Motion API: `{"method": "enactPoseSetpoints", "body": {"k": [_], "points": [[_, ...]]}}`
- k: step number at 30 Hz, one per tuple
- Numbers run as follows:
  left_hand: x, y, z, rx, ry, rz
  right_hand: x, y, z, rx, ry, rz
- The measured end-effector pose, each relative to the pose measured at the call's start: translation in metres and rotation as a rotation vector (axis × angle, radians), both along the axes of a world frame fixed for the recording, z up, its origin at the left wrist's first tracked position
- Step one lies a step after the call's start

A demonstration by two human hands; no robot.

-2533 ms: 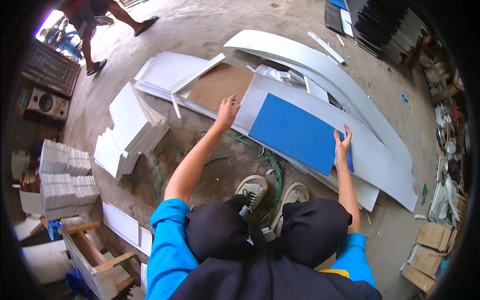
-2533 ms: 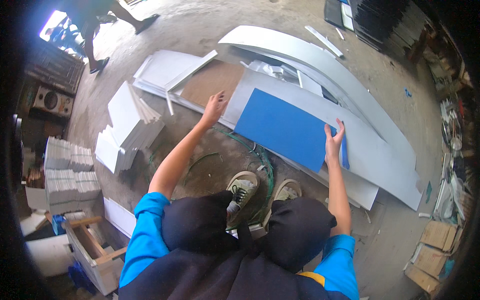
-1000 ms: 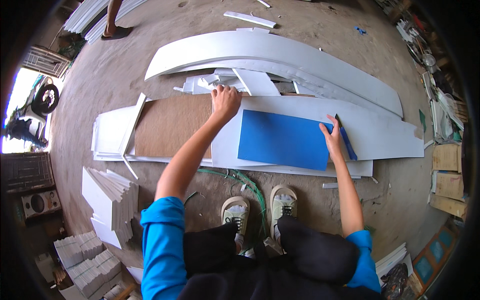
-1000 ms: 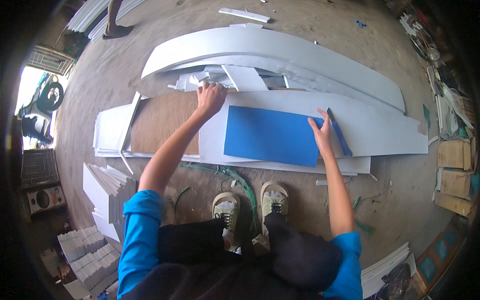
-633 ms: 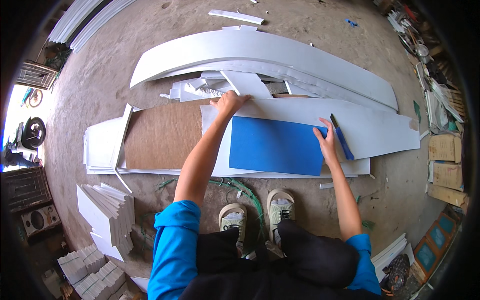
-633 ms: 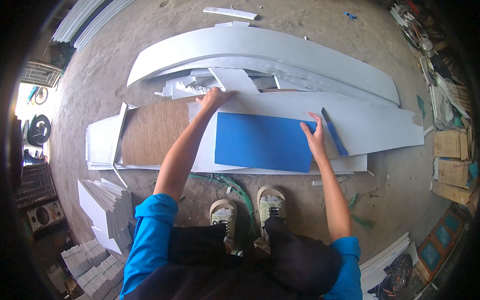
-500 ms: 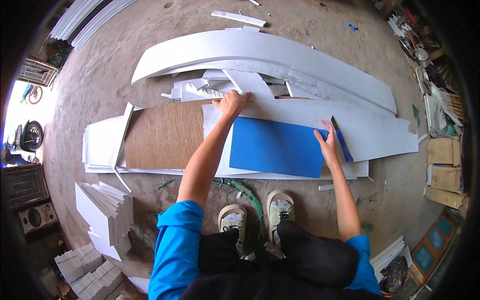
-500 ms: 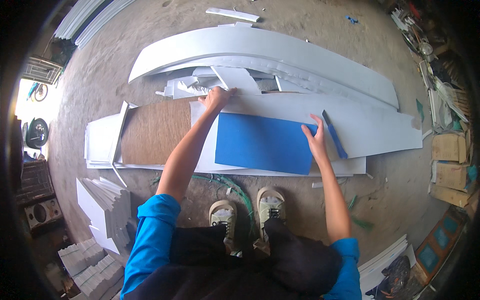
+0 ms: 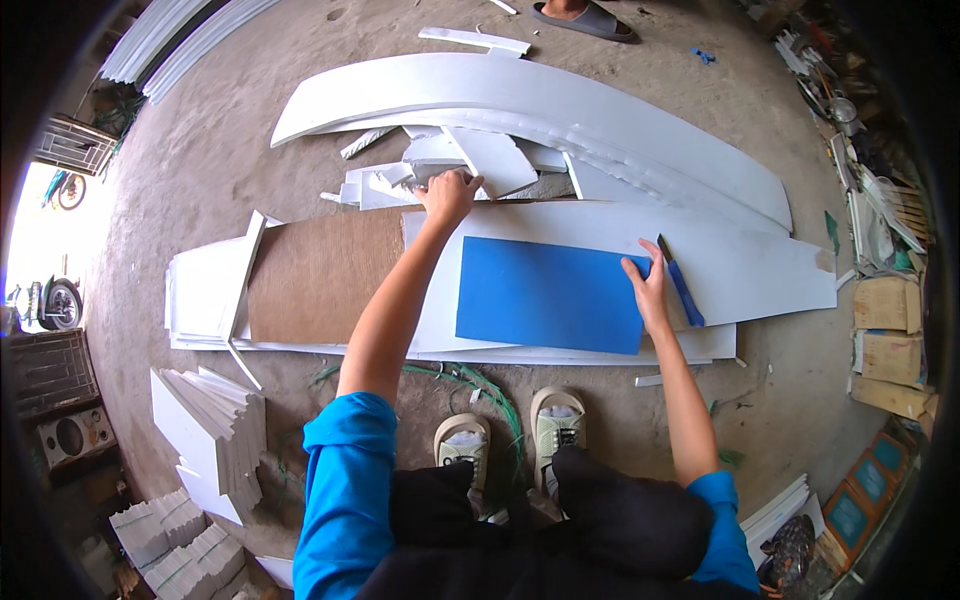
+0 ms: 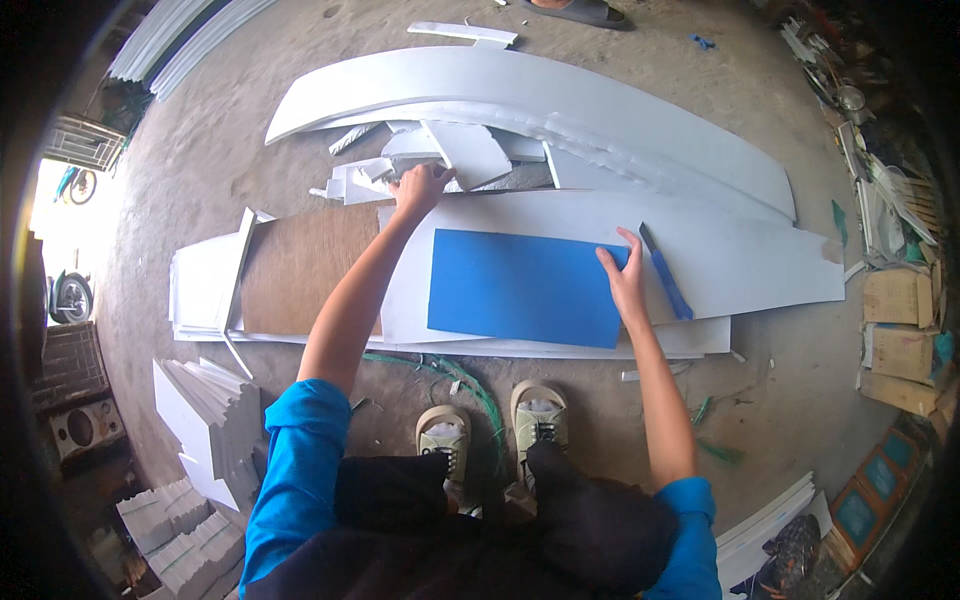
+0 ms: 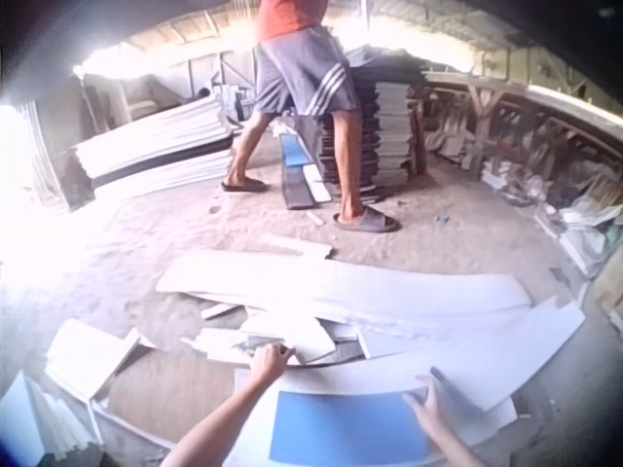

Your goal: The person uses a utility knife to cut a blue rectangular sheet and a white sheet placed on the floor. They align the sheets, score the material, and snap off the cut pieces, repeating the process for multiple sheets.

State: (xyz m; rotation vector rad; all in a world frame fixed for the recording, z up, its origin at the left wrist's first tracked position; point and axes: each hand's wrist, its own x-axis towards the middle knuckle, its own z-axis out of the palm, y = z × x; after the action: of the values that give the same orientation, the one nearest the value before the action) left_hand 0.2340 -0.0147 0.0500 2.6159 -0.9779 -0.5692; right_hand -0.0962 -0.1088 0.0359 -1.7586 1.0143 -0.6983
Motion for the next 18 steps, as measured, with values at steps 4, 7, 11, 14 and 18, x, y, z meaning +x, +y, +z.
{"method": "enactPoseSetpoints", "body": {"k": [4,7,11,14,18], "points": [[0.004,0.053,-0.010,-0.424,-0.275,0.034,0.015,0.003,-0.003,-0.057,0.041,-0.050],[-0.002,0.114,-0.008,-0.693,-0.248,0.042,0.025,0.002,-0.001,-0.081,0.131,-0.033],[-0.038,0.193,-0.022,-0.750,0.142,0.177,0.035,0.007,-0.006,-0.176,0.177,0.000],[-0.070,0.215,-0.028,-0.694,0.175,0.253,0.032,0.007,-0.011,-0.427,0.338,-0.029],[-0.079,0.230,-0.018,-0.557,0.219,0.236,0.021,0.023,-0.008,-0.322,0.570,-0.051]]}}
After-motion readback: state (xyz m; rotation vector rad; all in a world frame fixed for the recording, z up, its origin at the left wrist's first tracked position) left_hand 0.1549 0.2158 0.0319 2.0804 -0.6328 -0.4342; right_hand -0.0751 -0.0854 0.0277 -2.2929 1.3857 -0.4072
